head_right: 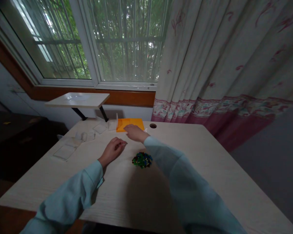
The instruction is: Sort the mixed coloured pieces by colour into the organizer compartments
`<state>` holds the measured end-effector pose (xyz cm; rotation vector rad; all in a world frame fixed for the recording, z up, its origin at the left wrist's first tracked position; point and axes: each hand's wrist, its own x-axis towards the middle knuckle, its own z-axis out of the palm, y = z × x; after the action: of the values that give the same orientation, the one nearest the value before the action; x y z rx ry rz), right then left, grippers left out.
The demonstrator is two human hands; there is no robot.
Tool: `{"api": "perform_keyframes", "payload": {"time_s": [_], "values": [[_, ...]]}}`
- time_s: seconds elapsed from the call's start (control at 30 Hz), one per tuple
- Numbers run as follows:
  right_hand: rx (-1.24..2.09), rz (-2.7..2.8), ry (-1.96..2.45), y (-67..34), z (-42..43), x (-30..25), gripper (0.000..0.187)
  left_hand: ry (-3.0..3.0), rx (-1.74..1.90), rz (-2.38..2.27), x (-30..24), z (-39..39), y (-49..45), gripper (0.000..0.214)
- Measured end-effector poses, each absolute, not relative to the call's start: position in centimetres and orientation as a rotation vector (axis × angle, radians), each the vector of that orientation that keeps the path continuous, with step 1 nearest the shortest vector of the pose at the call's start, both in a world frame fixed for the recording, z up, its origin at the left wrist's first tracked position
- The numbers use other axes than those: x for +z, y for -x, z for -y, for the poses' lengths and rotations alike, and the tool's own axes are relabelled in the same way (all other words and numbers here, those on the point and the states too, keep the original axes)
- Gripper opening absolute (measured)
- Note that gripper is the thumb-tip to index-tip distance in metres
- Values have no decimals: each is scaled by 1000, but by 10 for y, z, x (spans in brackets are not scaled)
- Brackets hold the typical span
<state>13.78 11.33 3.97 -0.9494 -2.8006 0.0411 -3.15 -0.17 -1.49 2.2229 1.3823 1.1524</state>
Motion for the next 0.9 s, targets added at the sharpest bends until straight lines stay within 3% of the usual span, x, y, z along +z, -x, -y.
{"api": "perform_keyframes", "payload": {"time_s": [0.13,0.4,0.53,0.73,0.9], "values": [[39,2907,1023,-127,-131,22,52,-2189,1192,-1379,-16,0,32,21],[221,2777,1056,-185,-135,18,31,-2203,1216,-1369,-21,-5,31,21],[237,2704,1100,-221,-126,19,36,-2246,1214,-1439,-21,-6,33,22],[165,2550,1223,-301,-96,11,46,-2318,1225,-1880,-18,-20,53,28],[186,2303,1271,-370,-67,-3,43,-2292,1126,-2243,-16,-44,70,37]]}}
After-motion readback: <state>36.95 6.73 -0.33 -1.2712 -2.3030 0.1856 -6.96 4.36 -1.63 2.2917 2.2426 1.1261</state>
